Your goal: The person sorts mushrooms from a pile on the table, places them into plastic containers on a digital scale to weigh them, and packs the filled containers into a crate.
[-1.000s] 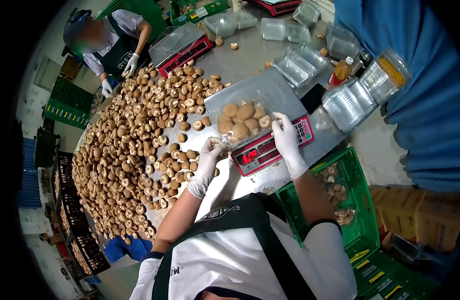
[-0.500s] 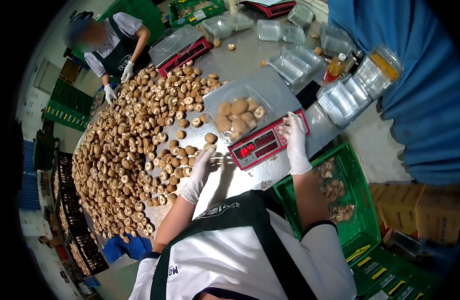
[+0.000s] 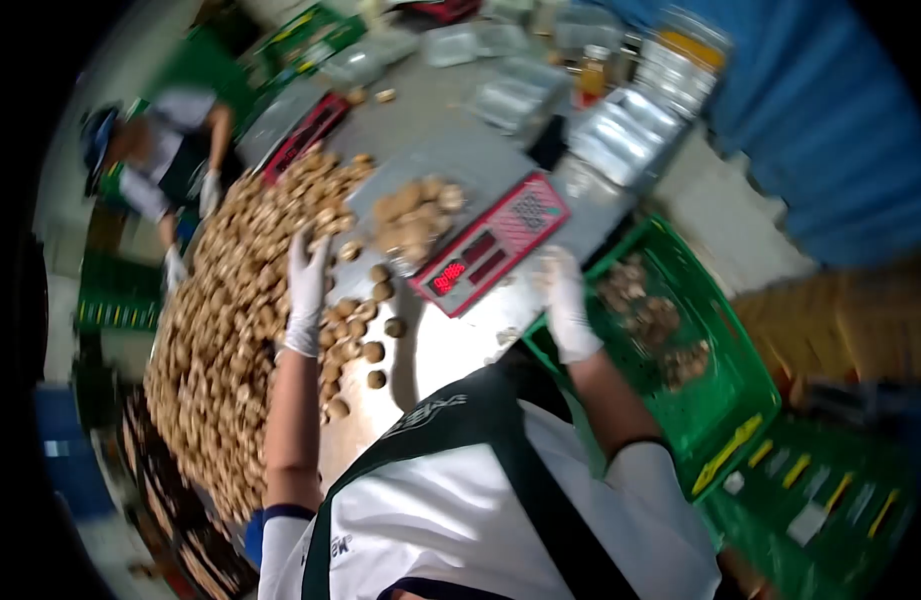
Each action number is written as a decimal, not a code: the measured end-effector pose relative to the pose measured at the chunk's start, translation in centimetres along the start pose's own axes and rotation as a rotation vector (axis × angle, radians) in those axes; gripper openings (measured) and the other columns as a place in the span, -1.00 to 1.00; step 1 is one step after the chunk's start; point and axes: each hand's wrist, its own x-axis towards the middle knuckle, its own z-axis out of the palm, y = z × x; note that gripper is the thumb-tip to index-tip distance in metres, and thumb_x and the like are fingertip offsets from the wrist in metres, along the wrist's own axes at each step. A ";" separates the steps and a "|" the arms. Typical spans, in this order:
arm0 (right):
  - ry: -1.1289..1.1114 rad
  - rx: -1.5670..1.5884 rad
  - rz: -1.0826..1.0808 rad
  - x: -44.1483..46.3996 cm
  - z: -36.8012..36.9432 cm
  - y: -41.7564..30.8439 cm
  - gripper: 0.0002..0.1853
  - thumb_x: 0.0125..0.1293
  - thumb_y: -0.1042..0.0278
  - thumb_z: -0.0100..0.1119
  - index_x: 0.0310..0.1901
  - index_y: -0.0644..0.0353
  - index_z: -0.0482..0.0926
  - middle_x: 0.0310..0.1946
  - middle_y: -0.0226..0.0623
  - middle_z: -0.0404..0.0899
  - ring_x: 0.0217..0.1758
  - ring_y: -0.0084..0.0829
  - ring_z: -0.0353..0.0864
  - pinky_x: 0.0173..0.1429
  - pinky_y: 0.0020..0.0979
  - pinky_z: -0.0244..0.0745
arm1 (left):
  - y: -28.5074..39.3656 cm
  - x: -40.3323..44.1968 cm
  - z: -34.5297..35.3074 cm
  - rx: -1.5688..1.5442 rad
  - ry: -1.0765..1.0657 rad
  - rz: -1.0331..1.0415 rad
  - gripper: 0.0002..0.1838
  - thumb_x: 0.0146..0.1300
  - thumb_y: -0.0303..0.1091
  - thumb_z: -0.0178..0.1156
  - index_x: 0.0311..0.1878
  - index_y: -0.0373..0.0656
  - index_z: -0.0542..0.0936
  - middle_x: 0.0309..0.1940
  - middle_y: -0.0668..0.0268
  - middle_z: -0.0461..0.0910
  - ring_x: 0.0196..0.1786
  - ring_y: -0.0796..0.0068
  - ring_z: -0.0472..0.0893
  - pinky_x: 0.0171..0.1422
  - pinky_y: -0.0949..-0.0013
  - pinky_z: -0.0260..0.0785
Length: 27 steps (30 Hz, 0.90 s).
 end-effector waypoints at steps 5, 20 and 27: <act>-0.182 -0.147 0.099 -1.5 3.4 4.6 -0.49 0.45 0.06 0.11 0.32 0.10 0.35 0.00 -0.32 0.60 -0.10 -0.55 0.61 -0.15 -0.48 0.50 | 0.8 2.5 5.7 0.075 -0.403 0.123 -0.22 0.29 -0.16 0.34 0.41 -0.40 0.25 0.30 -0.06 0.42 0.33 0.20 0.45 0.42 0.24 0.26; 0.836 0.193 -0.070 -15.5 -24.1 -1.5 -0.60 0.32 0.19 0.22 0.17 -0.05 0.43 -0.08 -0.48 0.55 -0.19 -0.52 0.52 -0.18 -0.42 0.48 | 11.2 -16.1 15.9 -0.021 -1.130 0.394 -0.39 0.21 -0.48 0.28 0.35 -0.24 0.37 0.22 0.00 0.47 0.34 0.08 0.44 0.46 0.22 0.22; 1.332 -0.119 -0.142 -25.1 -45.0 2.4 -0.25 0.26 0.37 0.31 0.45 0.08 0.20 0.05 -0.22 0.55 -0.17 -0.38 0.58 -0.17 -0.37 0.55 | 5.5 -15.5 11.7 0.014 -1.030 0.156 -0.53 0.28 -0.51 0.20 0.27 -0.32 0.45 0.08 0.08 0.58 0.16 0.24 0.57 0.33 0.28 0.34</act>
